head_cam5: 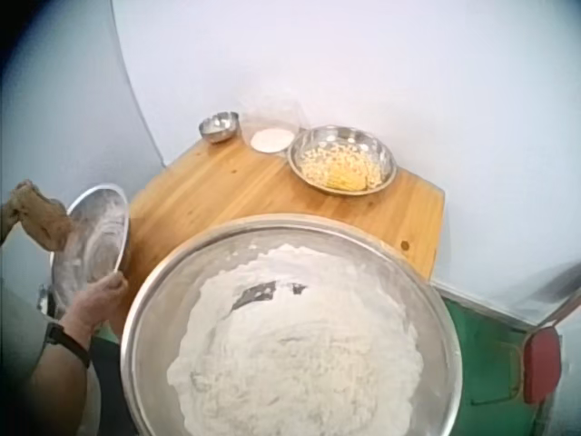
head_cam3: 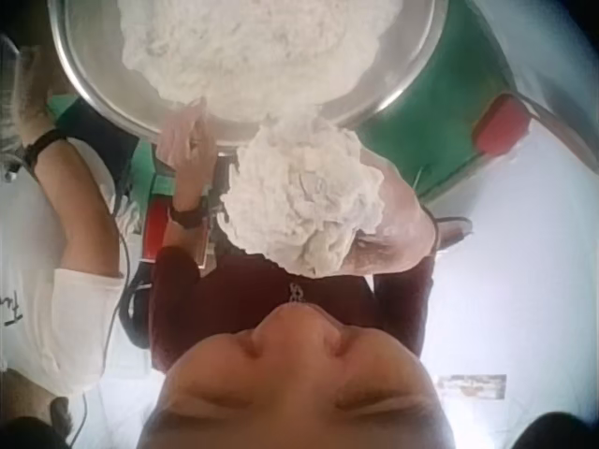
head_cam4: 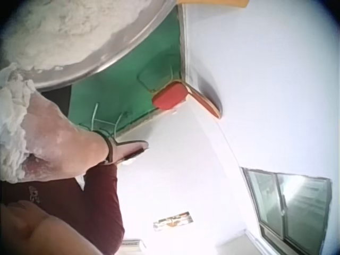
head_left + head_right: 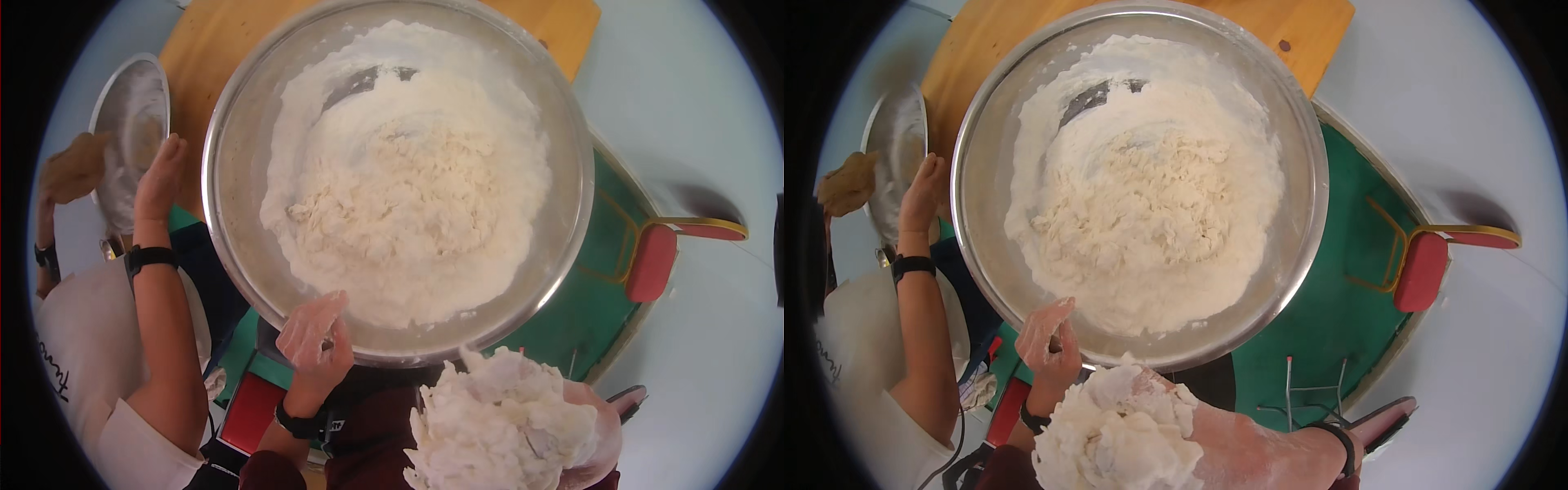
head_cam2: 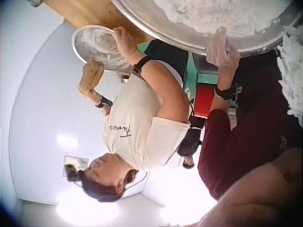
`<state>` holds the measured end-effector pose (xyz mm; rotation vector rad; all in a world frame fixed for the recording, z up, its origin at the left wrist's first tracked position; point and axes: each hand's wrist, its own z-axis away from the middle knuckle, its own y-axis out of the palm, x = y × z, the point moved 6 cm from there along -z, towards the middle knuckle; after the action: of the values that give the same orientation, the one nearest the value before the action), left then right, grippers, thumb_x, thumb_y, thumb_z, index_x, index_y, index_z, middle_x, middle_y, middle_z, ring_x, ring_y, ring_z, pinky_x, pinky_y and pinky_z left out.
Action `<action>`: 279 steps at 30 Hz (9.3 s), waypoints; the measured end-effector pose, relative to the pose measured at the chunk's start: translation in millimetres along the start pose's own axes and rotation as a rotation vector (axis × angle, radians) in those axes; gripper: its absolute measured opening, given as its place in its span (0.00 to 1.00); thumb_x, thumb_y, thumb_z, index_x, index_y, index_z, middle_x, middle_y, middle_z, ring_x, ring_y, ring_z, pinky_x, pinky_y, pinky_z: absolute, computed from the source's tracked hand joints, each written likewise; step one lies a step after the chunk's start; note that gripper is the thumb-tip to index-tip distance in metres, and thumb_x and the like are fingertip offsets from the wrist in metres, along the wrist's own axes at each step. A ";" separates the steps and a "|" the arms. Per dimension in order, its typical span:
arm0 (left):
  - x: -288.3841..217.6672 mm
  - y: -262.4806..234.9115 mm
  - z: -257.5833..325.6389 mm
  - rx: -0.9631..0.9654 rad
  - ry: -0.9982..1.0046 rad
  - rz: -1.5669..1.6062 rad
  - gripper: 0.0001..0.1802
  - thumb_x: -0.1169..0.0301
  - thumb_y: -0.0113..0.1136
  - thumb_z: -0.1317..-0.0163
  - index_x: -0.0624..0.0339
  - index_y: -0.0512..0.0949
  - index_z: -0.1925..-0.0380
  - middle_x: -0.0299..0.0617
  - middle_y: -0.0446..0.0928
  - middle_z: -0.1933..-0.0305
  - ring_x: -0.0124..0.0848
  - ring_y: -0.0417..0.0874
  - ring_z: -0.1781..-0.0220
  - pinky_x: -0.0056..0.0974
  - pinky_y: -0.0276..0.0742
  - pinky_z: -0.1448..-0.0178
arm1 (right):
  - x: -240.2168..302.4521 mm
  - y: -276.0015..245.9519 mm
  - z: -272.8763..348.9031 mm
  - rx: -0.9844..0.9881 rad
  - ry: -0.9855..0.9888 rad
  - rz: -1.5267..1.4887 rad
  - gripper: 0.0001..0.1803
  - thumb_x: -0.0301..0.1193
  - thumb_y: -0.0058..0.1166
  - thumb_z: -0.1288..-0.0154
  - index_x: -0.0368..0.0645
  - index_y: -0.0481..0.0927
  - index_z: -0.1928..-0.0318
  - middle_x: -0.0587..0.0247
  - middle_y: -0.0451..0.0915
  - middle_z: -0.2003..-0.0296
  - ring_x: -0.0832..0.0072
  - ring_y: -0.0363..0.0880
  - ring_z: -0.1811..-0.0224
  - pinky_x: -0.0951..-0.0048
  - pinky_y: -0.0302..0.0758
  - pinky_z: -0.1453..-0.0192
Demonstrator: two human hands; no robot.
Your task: The person mixes flour and water in a bowl by hand, then carries the bowl to a table and adds more water from a small bowl while continuing to mix the dough.
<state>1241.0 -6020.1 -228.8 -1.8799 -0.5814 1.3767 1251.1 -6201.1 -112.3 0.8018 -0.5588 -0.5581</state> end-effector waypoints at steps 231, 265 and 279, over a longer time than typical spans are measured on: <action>259.0 -90.9 -206.8 1.083 -0.184 0.738 0.24 0.80 0.49 0.53 0.72 0.64 0.52 0.49 0.71 0.55 0.36 0.74 0.54 0.35 0.68 0.49 | -63.9 -9.2 -248.9 -1.776 -0.239 1.318 0.12 0.29 0.53 0.53 0.39 0.73 0.66 0.48 0.74 0.62 0.57 0.73 0.56 0.60 0.72 0.56; 272.2 -103.0 -125.2 0.435 -0.150 0.650 0.32 0.80 0.45 0.57 0.67 0.61 0.45 0.60 0.65 0.47 0.49 0.64 0.44 0.42 0.58 0.40 | -168.3 -83.5 -247.7 -1.406 -0.208 1.844 0.23 0.41 0.56 0.57 0.41 0.76 0.61 0.51 0.72 0.57 0.55 0.63 0.47 0.46 0.49 0.40; 271.6 -111.4 -127.7 0.492 -0.197 0.535 0.29 0.76 0.46 0.53 0.62 0.61 0.46 0.56 0.67 0.53 0.47 0.65 0.47 0.43 0.60 0.43 | -238.3 56.6 -290.3 -0.625 -0.003 2.130 0.23 0.36 0.55 0.50 0.38 0.72 0.54 0.43 0.71 0.56 0.52 0.67 0.49 0.57 0.64 0.46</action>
<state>1456.6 -5791.3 -289.3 -1.5523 0.1921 1.8542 1281.9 -5868.2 -292.6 -0.6067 -0.8443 1.2077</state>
